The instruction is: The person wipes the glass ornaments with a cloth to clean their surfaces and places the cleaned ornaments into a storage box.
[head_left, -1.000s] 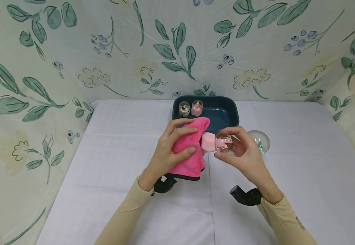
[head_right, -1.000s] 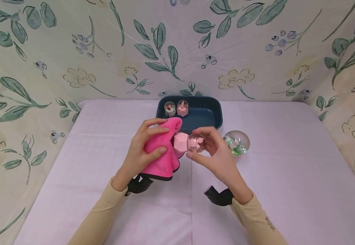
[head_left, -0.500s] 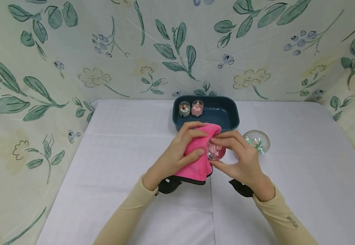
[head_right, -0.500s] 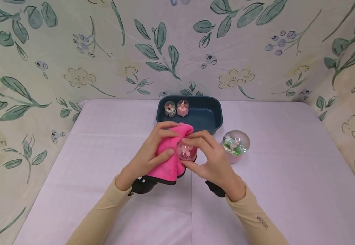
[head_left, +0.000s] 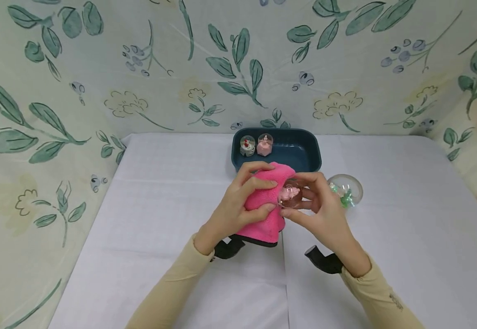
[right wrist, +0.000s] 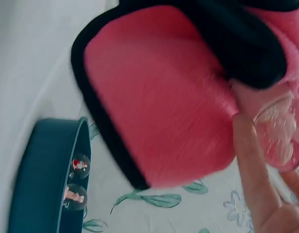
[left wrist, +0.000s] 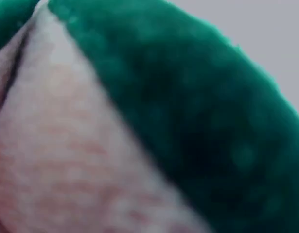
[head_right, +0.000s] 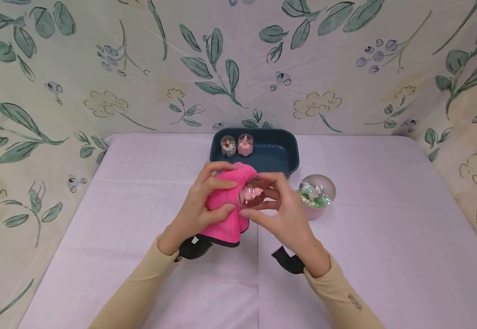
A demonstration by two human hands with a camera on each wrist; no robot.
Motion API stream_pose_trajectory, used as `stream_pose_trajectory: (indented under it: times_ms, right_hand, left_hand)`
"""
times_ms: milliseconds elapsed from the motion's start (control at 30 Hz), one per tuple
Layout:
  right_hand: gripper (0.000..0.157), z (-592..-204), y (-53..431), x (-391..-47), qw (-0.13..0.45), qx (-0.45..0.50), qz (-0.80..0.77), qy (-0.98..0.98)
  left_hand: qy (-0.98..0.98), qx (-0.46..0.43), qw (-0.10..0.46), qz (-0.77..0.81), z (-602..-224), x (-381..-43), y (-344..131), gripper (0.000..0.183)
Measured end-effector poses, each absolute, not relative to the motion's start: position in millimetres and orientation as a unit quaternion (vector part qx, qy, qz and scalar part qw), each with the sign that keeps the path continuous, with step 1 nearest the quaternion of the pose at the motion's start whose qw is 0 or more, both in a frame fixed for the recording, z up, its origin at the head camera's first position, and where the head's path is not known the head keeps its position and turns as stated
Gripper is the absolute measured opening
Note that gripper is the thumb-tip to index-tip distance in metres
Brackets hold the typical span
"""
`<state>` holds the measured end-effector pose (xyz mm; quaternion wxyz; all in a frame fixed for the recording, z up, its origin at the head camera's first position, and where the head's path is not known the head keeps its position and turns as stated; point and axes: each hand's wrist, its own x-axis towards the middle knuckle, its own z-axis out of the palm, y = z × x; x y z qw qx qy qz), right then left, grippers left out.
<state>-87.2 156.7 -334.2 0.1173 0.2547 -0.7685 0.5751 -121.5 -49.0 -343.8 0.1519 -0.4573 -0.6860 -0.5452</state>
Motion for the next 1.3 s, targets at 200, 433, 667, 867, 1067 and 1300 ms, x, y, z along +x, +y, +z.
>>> stream_pose_trajectory:
  times_ms: [200,433,667,867,1067,1300]
  right_hand:
    - [0.059,-341.3,161.1,-96.4,0.213,0.356,0.523,-0.745]
    - [0.058,-348.5,149.9,-92.6,0.229,0.297,0.594,-0.711]
    - [0.022,-345.2,145.3,-89.0,0.092,0.166,0.715,-0.673]
    - [0.043,-342.4,144.9,-90.4,0.122,0.216,0.628,-0.738]
    - [0.058,-341.9,146.6,-96.0,0.2,0.34,0.551,-0.735]
    - [0.061,-347.0,148.0,-100.1,0.264,0.335,0.509,-0.748]
  left_hand:
    - [-0.682,-0.451,0.156,-0.555,-341.4,-123.1,-51.1,0.038]
    - [-0.702,-0.461,0.182,-0.512,-343.9,-121.3,-47.5,0.04]
    - [-0.708,-0.477,0.209,-0.477,-346.4,-122.2,-44.6,0.042]
    - [-0.681,-0.449,0.201,-0.542,-346.8,-125.0,-47.5,0.035]
    - [-0.67,-0.43,0.201,-0.57,-344.5,-128.4,-52.5,0.034]
    - [-0.678,-0.464,0.194,-0.536,-342.6,-125.1,-50.1,0.038]
